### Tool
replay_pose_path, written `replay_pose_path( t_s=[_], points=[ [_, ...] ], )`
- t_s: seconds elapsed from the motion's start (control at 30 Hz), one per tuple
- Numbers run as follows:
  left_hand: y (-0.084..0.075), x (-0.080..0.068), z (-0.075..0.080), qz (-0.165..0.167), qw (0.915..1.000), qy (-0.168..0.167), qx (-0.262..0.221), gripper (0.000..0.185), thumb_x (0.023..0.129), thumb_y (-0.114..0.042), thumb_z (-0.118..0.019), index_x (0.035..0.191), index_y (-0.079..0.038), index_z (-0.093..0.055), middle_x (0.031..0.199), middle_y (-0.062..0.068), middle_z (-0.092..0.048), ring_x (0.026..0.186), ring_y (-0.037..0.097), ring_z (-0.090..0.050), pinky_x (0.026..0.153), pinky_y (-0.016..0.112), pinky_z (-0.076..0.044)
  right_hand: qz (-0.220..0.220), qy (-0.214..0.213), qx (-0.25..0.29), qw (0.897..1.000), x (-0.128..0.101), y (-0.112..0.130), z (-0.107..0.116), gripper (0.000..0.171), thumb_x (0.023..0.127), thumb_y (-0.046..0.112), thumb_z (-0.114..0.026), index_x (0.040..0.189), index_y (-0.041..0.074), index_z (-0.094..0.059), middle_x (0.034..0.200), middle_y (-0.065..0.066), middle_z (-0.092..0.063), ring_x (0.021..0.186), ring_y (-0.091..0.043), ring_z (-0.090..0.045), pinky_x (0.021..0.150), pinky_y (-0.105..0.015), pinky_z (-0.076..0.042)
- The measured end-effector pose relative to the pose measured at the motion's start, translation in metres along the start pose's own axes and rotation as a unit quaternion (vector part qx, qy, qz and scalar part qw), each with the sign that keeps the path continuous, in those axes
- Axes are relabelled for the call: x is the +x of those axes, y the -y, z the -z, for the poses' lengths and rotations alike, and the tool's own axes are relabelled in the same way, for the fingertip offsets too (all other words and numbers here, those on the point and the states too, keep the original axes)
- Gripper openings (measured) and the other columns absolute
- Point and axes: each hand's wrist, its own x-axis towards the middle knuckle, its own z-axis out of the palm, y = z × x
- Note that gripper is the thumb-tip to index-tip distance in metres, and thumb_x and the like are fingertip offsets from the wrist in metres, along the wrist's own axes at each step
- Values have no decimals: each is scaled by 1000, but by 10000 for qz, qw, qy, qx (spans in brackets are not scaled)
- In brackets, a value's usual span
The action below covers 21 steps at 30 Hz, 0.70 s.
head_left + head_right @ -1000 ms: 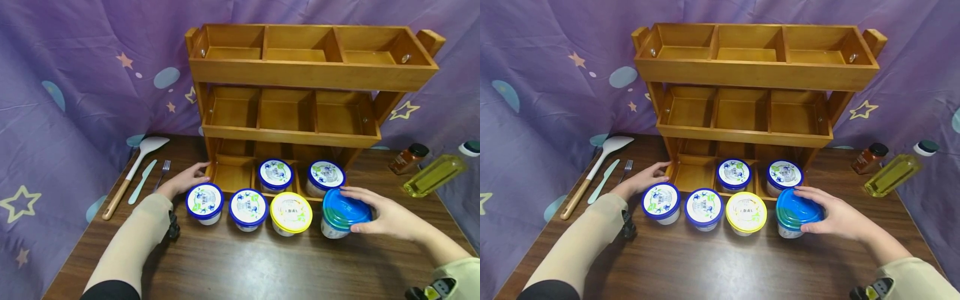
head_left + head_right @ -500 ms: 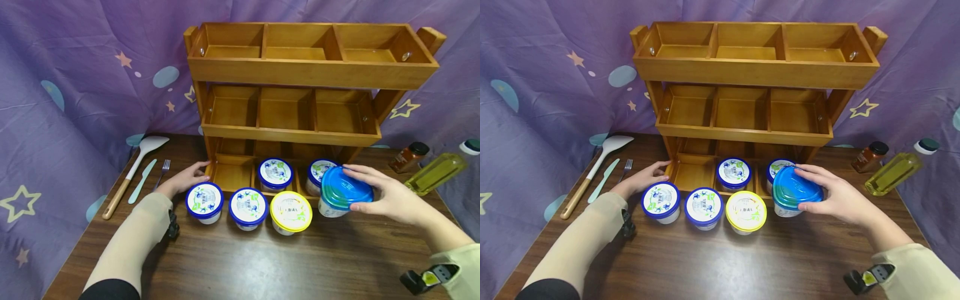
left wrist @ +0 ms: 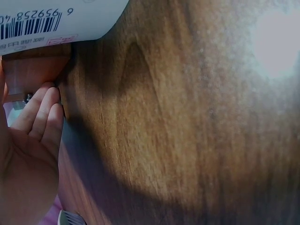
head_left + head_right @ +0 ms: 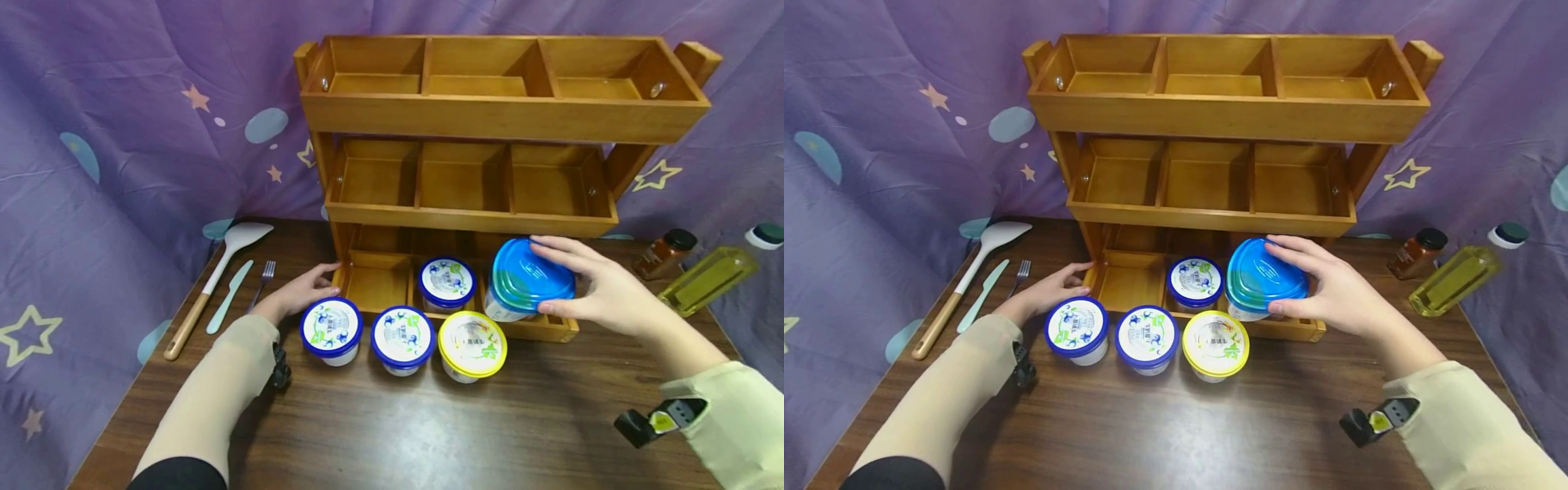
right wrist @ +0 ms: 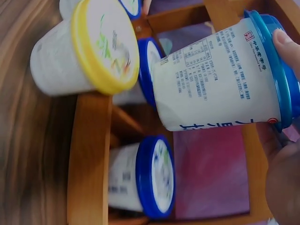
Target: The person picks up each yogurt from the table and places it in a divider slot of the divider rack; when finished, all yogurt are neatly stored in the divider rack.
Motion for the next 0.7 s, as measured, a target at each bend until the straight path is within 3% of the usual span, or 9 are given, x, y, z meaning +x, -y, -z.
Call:
replay_pose_path(
  t_s=[0.1,0.27,0.4,0.5,0.7],
  points=[
    [1,0,1,7,10000,9,10,65,94,-34,-56,149,-18,-26,130,25,-49,119,36,-47,101,51,-31,221,-57,102,9997,12,8,-5,78,69,18,-84,138,19,-48,142,1,-40,125,-18,-38,94,-13,-28],
    [0,0,1,-2,10000,32,40,66,94,-36,-56,149,-17,-26,131,25,-49,120,36,-46,101,52,-31,457,-152,245,9985,31,18,-20,77,70,22,-84,138,13,-49,143,-3,-41,127,-29,-39,98,-22,-31],
    [-1,1,1,-34,10000,17,65,65,94,-35,-56,149,-16,-26,130,24,-50,120,36,-47,102,51,-31,569,-157,384,9975,43,26,-35,76,71,24,-83,138,12,-49,144,-3,-39,130,-29,-36,100,-44,-34],
    [-2,2,1,-41,10000,-1,90,65,94,-34,-56,149,-16,-25,130,24,-50,120,36,-47,102,52,-31,671,-165,496,9964,51,31,-45,75,72,25,-82,138,10,-48,145,-4,-38,131,-30,-35,99,-54,-33],
    [2,1,0,40,10000,-5,70,66,93,-35,-57,148,-17,-26,130,24,-50,120,36,-47,101,51,-32,777,-119,637,9949,61,39,-68,77,73,28,-81,139,7,-47,146,-6,-37,133,-29,-33,101,-53,-31]
  ],
)
